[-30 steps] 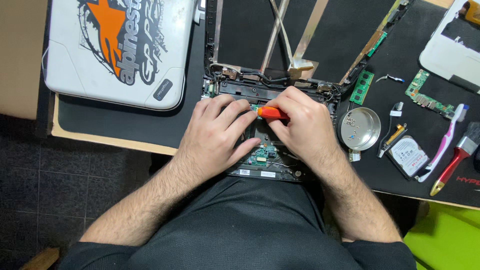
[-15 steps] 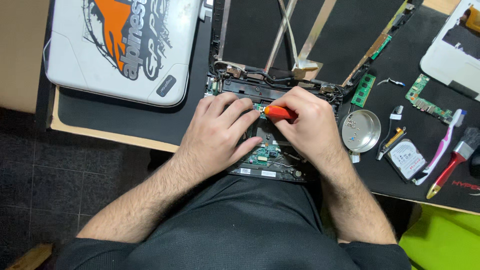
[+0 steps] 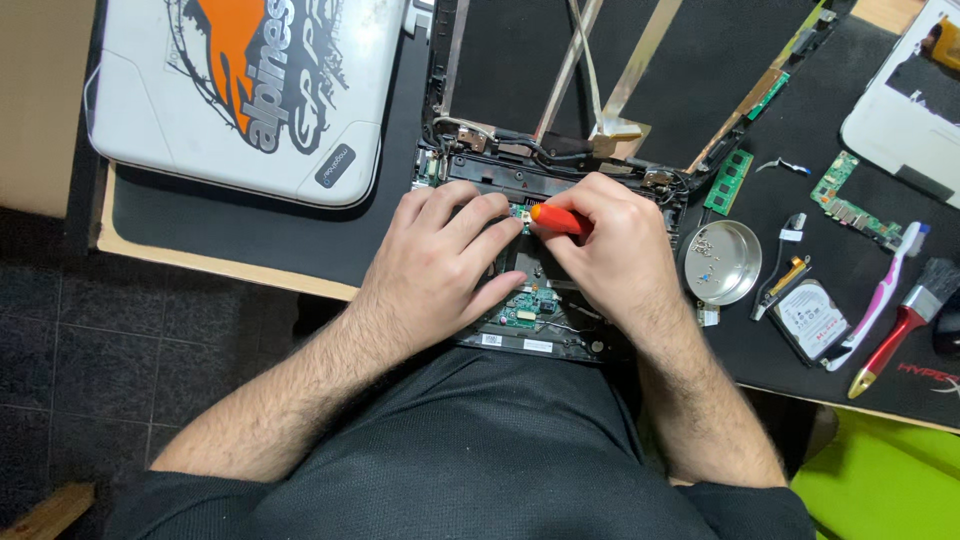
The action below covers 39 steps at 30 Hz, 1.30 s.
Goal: The person works on the internal components of a disassembled laptop placed on their lap. They use a screwdriver to remove screws from the motherboard area and handle small wires and connectors with their hands.
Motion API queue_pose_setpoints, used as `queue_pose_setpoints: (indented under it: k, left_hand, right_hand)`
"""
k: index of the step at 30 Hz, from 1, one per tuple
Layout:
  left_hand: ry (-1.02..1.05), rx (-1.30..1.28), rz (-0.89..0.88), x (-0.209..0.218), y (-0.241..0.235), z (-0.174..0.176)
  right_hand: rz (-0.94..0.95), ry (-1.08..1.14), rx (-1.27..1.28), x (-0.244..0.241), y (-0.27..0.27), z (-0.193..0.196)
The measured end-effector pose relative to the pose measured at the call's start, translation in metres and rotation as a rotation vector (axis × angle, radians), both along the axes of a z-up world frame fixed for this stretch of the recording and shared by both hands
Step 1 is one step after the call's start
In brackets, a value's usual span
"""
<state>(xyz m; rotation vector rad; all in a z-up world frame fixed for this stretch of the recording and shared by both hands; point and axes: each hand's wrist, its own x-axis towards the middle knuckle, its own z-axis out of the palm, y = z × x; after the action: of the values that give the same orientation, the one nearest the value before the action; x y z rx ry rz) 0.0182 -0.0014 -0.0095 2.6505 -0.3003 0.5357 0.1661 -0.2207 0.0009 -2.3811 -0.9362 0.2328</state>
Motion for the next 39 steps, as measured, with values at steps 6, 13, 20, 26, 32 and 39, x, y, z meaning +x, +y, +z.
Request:
queue_pose_setpoints:
  k: [6,13,20,26,32,39]
  left_hand:
    - [0.002,0.008,-0.001,0.000,0.000,0.000]
    - [0.006,0.005,0.000,0.000,0.000,0.000]
    - [0.013,0.000,0.001,-0.001,-0.002,0.002]
    - [0.008,-0.019,-0.008,0.001,-0.003,0.001]
    - [0.001,-0.089,0.038,0.000,-0.002,-0.007]
    - [0.019,-0.119,-0.011,0.002,0.001,-0.005]
  right_hand:
    - [0.007,-0.012,-0.016,-0.005,-0.001,0.003]
    - [-0.002,0.017,0.018,-0.006,0.001,-0.002]
    - [0.008,-0.006,0.050,-0.005,0.002,-0.013]
    - [-0.005,-0.029,0.089,-0.008,0.002,-0.011]
    - [-0.001,-0.078,0.058,-0.011,-0.001,-0.012]
    - [0.063,-0.083,0.077,-0.009,0.002,-0.006]
